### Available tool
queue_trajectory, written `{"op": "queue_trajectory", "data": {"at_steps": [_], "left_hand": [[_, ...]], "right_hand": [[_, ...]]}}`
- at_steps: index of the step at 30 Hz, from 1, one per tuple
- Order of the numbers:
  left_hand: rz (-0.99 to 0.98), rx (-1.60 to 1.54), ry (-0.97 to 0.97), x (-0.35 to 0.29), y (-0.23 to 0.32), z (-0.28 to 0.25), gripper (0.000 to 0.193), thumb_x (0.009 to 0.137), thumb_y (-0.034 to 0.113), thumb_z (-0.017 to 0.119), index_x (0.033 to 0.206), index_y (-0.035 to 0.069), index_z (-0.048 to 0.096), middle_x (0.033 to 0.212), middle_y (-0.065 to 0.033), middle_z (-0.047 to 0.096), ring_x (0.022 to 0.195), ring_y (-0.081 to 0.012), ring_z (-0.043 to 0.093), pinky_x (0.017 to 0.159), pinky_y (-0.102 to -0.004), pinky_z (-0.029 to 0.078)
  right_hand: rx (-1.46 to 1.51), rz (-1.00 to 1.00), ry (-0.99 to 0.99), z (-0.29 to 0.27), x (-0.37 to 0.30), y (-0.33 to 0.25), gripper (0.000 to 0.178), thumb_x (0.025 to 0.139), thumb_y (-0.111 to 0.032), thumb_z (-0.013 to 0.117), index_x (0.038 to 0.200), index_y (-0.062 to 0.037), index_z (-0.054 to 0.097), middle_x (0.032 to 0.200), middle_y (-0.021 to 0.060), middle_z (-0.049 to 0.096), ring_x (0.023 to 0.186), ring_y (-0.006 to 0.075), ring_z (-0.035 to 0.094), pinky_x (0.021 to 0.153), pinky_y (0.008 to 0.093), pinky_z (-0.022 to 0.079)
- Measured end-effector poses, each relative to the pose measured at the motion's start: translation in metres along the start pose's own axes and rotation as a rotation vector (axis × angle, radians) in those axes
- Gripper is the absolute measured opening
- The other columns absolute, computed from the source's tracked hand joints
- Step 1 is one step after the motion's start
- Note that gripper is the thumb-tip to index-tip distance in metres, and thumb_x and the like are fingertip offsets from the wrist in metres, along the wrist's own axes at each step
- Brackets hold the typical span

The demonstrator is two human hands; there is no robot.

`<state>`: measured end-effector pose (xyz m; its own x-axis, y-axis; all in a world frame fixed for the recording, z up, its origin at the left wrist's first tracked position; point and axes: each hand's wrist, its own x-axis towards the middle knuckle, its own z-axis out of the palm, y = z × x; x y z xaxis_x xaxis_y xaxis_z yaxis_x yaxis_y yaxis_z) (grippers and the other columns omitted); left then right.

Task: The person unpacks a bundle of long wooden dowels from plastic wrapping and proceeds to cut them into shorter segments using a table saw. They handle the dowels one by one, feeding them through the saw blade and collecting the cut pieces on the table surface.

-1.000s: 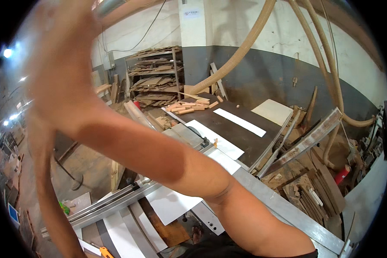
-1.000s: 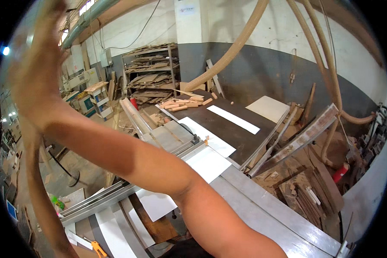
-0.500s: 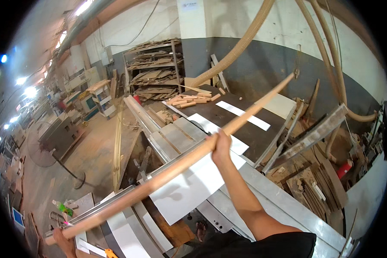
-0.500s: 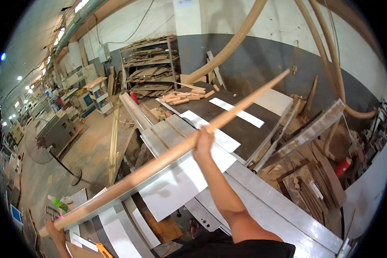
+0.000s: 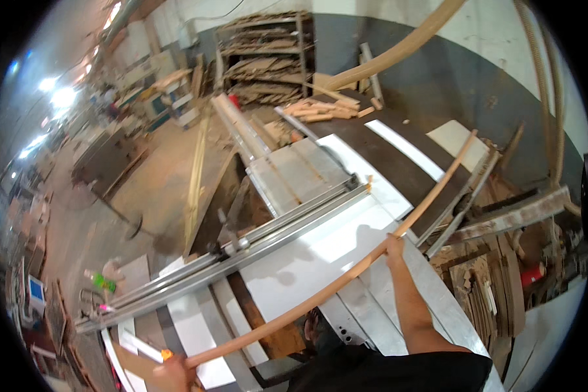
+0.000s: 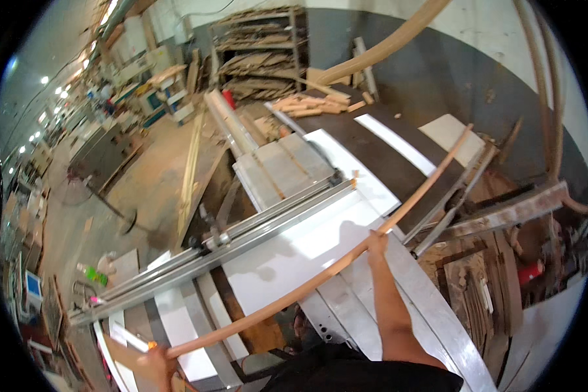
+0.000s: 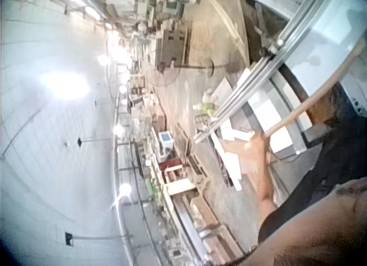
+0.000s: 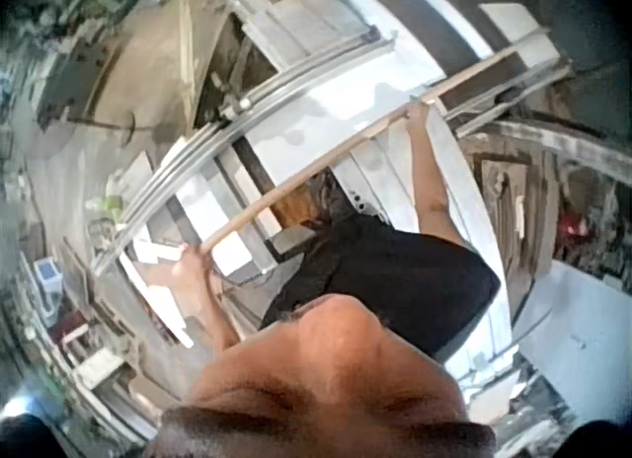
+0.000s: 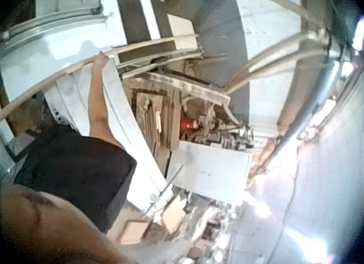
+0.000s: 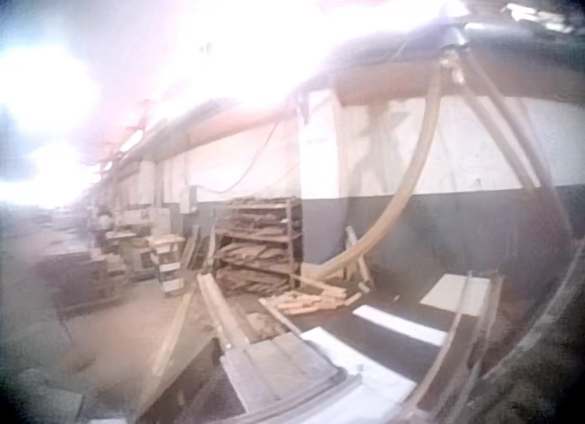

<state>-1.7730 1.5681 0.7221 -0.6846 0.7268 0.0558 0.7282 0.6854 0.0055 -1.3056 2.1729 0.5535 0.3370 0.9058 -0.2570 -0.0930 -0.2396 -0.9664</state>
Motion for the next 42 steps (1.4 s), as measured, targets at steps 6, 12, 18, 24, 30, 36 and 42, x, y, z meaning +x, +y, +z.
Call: {"op": "queue_trajectory", "data": {"at_steps": [6,12,18,24,30,36,42], "left_hand": [[0.238,-0.298,0.013,0.079,0.198,0.077,0.027,0.072,0.027,0.076,0.068,0.006,0.060,0.074,-0.0146,0.064,0.073,-0.0358,0.064,0.069,-0.0485,0.049],[0.428,-0.597,-0.071,0.168,0.357,0.137,0.033,0.082,0.026,0.072,0.109,0.007,0.066,0.104,-0.0156,0.067,0.098,-0.0356,0.064,0.086,-0.0483,0.049],[0.438,-0.651,0.324,0.227,0.358,0.088,0.053,0.079,0.021,0.075,0.127,0.006,0.057,0.133,-0.0189,0.053,0.128,-0.0375,0.047,0.105,-0.0509,0.037],[-0.046,-1.084,0.452,0.351,0.265,0.058,0.075,0.082,0.027,0.079,0.139,-0.004,0.040,0.136,-0.0242,0.048,0.127,-0.0357,0.045,0.107,-0.0412,0.036],[-0.173,-1.397,0.384,0.308,0.279,0.046,0.069,0.090,0.023,0.074,0.142,0.001,0.036,0.122,-0.0095,0.049,0.107,-0.0176,0.048,0.093,-0.0308,0.041],[-0.212,-1.268,0.407,0.165,0.303,0.068,0.066,0.088,0.007,0.069,0.143,0.003,0.032,0.130,-0.0118,0.043,0.119,-0.0215,0.045,0.099,-0.0358,0.038],[0.174,-0.688,0.613,0.103,0.349,0.083,0.072,0.083,0.010,0.071,0.143,0.003,0.032,0.149,-0.0230,0.033,0.138,-0.0411,0.035,0.113,-0.0517,0.029]], "right_hand": [[-0.636,-0.804,-0.283,0.032,-0.088,-0.024,0.065,0.081,-0.029,0.077,0.134,0.0023,0.055,0.133,0.0285,0.051,0.127,0.0428,0.048,0.103,0.0482,0.043],[-1.073,-0.626,-0.540,0.088,-0.130,-0.021,0.071,0.080,-0.047,0.075,0.137,-0.0094,0.056,0.158,0.0254,0.019,0.147,0.0443,0.019,0.105,0.0724,0.028],[-1.031,-0.786,-0.390,0.107,-0.038,0.005,0.063,0.084,-0.043,0.072,0.129,-0.0021,0.058,0.149,0.0333,0.031,0.143,0.0491,0.022,0.113,0.0681,0.021],[-0.899,-0.955,-0.348,0.132,-0.016,0.026,0.059,0.083,-0.041,0.074,0.120,0.0023,0.062,0.141,0.0384,0.039,0.138,0.0549,0.028,0.118,0.0638,0.015],[-0.969,-0.893,-0.368,0.137,-0.051,0.019,0.067,0.083,-0.051,0.072,0.129,-0.0041,0.061,0.148,0.0321,0.035,0.137,0.0600,0.023,0.119,0.0608,0.017],[-1.111,-0.807,-0.559,0.133,-0.080,-0.004,0.077,0.080,-0.045,0.076,0.143,-0.0110,0.046,0.154,0.0168,0.033,0.141,0.0516,0.022,0.113,0.0635,0.022],[-1.149,-0.756,-0.585,0.133,-0.082,-0.011,0.081,0.078,-0.041,0.078,0.143,-0.0078,0.044,0.155,0.0135,0.033,0.140,0.0481,0.023,0.114,0.0605,0.022]]}}
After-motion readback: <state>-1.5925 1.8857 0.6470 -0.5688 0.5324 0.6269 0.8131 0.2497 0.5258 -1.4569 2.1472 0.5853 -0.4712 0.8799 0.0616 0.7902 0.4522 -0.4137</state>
